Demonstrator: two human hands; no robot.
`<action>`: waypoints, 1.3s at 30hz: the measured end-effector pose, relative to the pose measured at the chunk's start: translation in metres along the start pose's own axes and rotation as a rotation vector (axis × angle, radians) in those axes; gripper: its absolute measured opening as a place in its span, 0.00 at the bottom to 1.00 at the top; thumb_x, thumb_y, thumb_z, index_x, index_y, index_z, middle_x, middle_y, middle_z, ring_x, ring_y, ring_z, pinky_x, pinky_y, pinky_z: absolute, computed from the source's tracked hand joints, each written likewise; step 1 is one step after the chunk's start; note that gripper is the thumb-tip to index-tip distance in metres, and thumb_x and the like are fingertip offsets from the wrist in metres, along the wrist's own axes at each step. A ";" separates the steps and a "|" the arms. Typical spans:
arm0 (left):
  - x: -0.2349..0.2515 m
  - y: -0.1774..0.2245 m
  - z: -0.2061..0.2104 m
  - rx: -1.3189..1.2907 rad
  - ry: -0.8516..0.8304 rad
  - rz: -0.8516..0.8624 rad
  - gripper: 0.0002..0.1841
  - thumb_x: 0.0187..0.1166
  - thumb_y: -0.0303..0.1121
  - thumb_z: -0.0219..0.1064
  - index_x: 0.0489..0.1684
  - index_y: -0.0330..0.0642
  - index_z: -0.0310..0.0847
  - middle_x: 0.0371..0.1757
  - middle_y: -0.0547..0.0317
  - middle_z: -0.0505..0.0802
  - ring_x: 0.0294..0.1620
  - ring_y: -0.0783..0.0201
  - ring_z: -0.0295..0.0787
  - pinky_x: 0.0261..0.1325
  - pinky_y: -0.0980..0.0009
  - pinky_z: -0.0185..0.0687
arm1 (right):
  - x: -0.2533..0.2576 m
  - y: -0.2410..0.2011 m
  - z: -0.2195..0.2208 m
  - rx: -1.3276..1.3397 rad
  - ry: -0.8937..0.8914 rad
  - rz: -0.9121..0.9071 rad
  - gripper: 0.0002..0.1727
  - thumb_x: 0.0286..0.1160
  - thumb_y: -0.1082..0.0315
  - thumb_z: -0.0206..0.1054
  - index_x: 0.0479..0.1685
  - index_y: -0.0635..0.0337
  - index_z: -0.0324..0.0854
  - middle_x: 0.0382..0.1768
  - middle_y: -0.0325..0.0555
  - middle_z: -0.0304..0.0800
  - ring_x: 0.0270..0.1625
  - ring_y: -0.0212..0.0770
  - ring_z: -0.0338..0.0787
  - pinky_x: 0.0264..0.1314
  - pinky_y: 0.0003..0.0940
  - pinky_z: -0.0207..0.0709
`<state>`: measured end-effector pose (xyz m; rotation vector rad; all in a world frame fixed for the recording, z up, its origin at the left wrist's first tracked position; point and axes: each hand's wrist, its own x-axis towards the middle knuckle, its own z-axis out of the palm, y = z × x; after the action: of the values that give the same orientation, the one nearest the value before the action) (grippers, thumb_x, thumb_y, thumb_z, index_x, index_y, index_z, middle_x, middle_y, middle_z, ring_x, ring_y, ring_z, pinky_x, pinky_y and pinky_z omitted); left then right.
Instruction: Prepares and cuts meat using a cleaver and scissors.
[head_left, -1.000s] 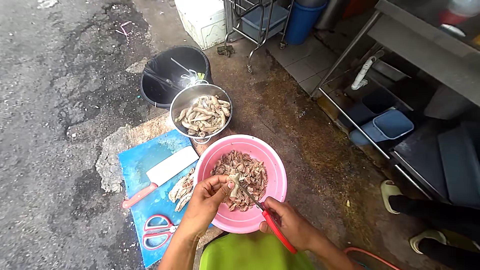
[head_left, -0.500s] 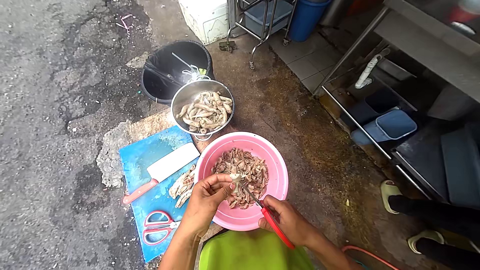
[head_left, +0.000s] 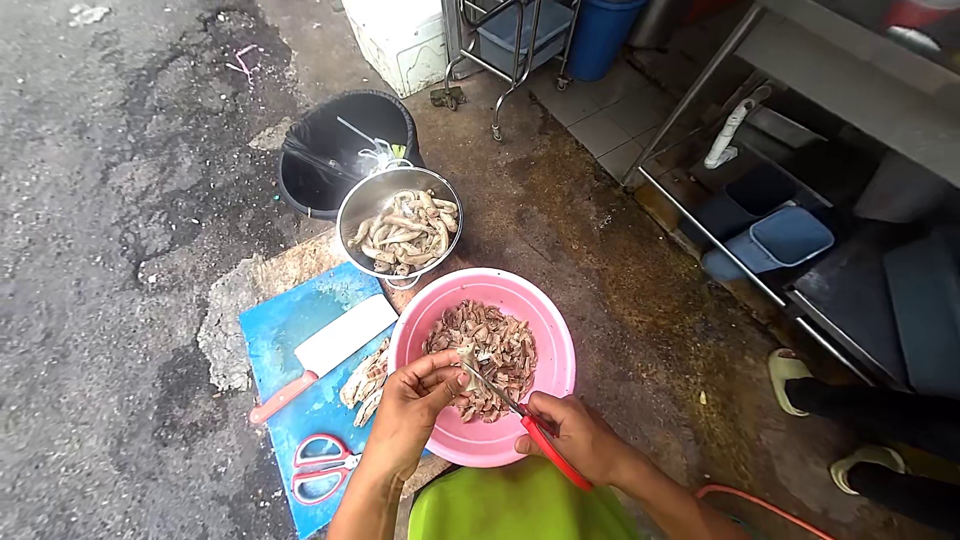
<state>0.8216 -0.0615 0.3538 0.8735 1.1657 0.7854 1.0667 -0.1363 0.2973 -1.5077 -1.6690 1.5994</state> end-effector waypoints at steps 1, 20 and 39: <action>0.000 0.001 0.000 -0.007 0.002 0.003 0.13 0.74 0.16 0.70 0.56 0.27 0.87 0.38 0.43 0.95 0.34 0.58 0.94 0.45 0.67 0.93 | 0.000 0.001 0.000 0.003 -0.002 0.000 0.30 0.72 0.35 0.70 0.34 0.57 0.77 0.18 0.35 0.70 0.21 0.32 0.71 0.26 0.33 0.66; 0.003 -0.007 0.003 0.223 0.072 0.105 0.11 0.70 0.18 0.74 0.50 0.28 0.90 0.41 0.47 0.97 0.40 0.58 0.96 0.49 0.67 0.94 | -0.005 0.003 -0.004 -0.104 -0.042 0.051 0.31 0.74 0.35 0.68 0.37 0.58 0.78 0.21 0.42 0.72 0.25 0.41 0.76 0.30 0.43 0.69; -0.001 -0.016 0.007 -0.109 0.077 0.002 0.08 0.72 0.13 0.69 0.46 0.25 0.88 0.39 0.43 0.94 0.37 0.58 0.94 0.49 0.66 0.93 | -0.013 0.011 -0.003 -0.038 -0.035 0.001 0.30 0.71 0.35 0.70 0.38 0.57 0.78 0.23 0.41 0.75 0.26 0.37 0.78 0.30 0.38 0.71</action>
<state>0.8296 -0.0707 0.3407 0.7598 1.1788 0.8824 1.0782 -0.1484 0.2936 -1.5074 -1.7276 1.6120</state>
